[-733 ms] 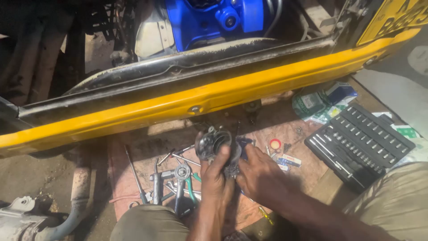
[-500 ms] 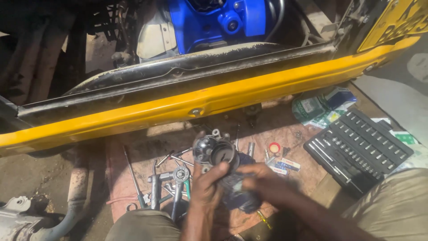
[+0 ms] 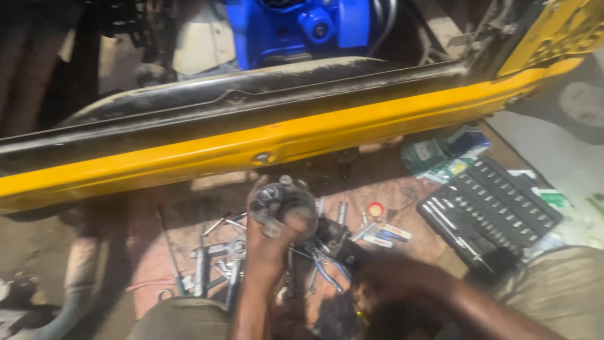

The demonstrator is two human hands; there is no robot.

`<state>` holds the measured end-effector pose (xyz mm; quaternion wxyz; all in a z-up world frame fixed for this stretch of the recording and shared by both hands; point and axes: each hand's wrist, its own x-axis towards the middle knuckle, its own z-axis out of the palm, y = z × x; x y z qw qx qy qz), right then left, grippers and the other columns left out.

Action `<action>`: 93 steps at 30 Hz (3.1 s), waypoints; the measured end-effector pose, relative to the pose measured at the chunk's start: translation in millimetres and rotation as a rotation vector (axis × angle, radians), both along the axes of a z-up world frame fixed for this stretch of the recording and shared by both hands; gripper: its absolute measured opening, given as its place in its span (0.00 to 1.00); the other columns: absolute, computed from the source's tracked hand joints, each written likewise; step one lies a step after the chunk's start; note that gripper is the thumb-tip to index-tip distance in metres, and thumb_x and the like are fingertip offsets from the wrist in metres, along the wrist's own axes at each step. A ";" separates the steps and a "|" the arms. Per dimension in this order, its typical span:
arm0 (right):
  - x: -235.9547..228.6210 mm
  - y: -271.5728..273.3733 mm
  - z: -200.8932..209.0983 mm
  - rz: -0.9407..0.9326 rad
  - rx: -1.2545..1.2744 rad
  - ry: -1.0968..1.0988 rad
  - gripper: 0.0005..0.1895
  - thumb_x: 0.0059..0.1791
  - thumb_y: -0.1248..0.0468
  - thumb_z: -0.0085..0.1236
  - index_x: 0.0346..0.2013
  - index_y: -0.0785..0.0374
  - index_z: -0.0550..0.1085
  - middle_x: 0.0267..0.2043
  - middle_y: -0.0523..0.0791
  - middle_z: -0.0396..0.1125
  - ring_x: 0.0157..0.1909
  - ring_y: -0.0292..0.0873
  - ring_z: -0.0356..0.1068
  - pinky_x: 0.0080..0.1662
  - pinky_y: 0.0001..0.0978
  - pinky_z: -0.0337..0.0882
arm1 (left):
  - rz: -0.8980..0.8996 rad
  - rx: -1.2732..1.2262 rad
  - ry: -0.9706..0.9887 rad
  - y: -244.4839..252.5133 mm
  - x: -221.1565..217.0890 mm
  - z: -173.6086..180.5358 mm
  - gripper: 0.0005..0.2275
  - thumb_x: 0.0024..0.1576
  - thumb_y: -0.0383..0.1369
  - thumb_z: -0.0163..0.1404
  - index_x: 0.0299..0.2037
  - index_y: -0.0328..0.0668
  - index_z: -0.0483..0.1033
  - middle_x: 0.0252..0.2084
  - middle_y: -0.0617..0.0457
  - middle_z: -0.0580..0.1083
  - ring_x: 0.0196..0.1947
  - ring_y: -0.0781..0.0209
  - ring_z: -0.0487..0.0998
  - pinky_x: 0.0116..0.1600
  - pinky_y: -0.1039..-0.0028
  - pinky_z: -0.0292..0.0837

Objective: The person sits on the ground and works on a starter motor, using a socket wrench to loosen its parts and handling a red cap and small components. They then lift the starter motor into the auto rickshaw's engine bay and fit it against the blue engine housing, working it into place by hand.

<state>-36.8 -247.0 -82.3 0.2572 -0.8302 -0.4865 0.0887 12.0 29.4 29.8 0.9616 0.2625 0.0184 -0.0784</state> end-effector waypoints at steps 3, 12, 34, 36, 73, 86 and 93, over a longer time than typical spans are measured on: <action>44.6 -32.7 -15.9 -0.683 0.075 0.918 0.17 0.45 0.57 0.62 0.45 0.61 0.78 0.44 0.51 0.74 0.46 0.49 0.74 0.47 0.44 0.73 | -0.049 1.222 -0.491 -4.0 -6.2 9.7 0.46 0.34 0.39 0.73 0.65 0.48 0.60 0.58 0.45 0.75 0.60 0.52 0.77 0.64 0.58 0.74; 100.7 -55.2 -64.5 -0.963 -0.253 0.125 0.21 0.39 0.58 0.66 0.45 0.61 0.74 0.47 0.56 0.71 0.52 0.60 0.70 0.53 0.52 0.69 | -0.336 1.008 -0.484 -24.3 -0.5 -17.6 0.52 0.33 0.35 0.75 0.70 0.50 0.56 0.66 0.47 0.71 0.68 0.52 0.73 0.71 0.64 0.68; 24.5 -29.1 200.3 -0.727 -0.112 0.011 0.35 0.34 0.65 0.69 0.57 0.58 0.75 0.53 0.46 0.72 0.55 0.47 0.73 0.58 0.40 0.71 | -0.366 0.892 -0.542 -31.1 -16.3 -4.5 0.54 0.29 0.29 0.76 0.70 0.50 0.57 0.59 0.50 0.74 0.63 0.56 0.75 0.66 0.66 0.73; 7.8 -10.0 232.2 -0.710 -0.082 -0.034 0.37 0.34 0.65 0.69 0.58 0.58 0.75 0.55 0.47 0.72 0.57 0.48 0.72 0.60 0.43 0.70 | -0.361 0.952 -0.584 -26.3 -18.9 -0.8 0.53 0.29 0.30 0.76 0.70 0.50 0.57 0.60 0.50 0.73 0.63 0.56 0.74 0.66 0.66 0.72; 31.5 7.1 175.9 -0.709 0.445 0.264 0.31 0.42 0.60 0.69 0.60 0.60 0.75 0.57 0.47 0.72 0.56 0.42 0.74 0.56 0.36 0.73 | -0.364 0.637 -0.415 -2.7 -24.7 7.8 0.53 0.31 0.24 0.72 0.71 0.48 0.55 0.61 0.46 0.74 0.64 0.55 0.76 0.64 0.64 0.76; 134.4 -95.5 -111.1 -1.216 -0.041 0.139 0.36 0.33 0.59 0.81 0.52 0.67 0.75 0.44 0.53 0.74 0.45 0.47 0.74 0.47 0.39 0.74 | -0.059 0.621 -0.387 0.4 2.8 -33.4 0.52 0.39 0.26 0.72 0.73 0.46 0.50 0.59 0.46 0.73 0.61 0.54 0.76 0.66 0.65 0.75; 105.6 -40.1 -78.3 -0.822 -0.241 0.651 0.27 0.41 0.55 0.65 0.54 0.56 0.78 0.45 0.49 0.78 0.49 0.49 0.78 0.51 0.40 0.77 | -0.017 0.265 -0.116 -21.5 17.7 -56.9 0.48 0.38 0.24 0.70 0.71 0.45 0.55 0.58 0.48 0.74 0.58 0.58 0.76 0.63 0.67 0.73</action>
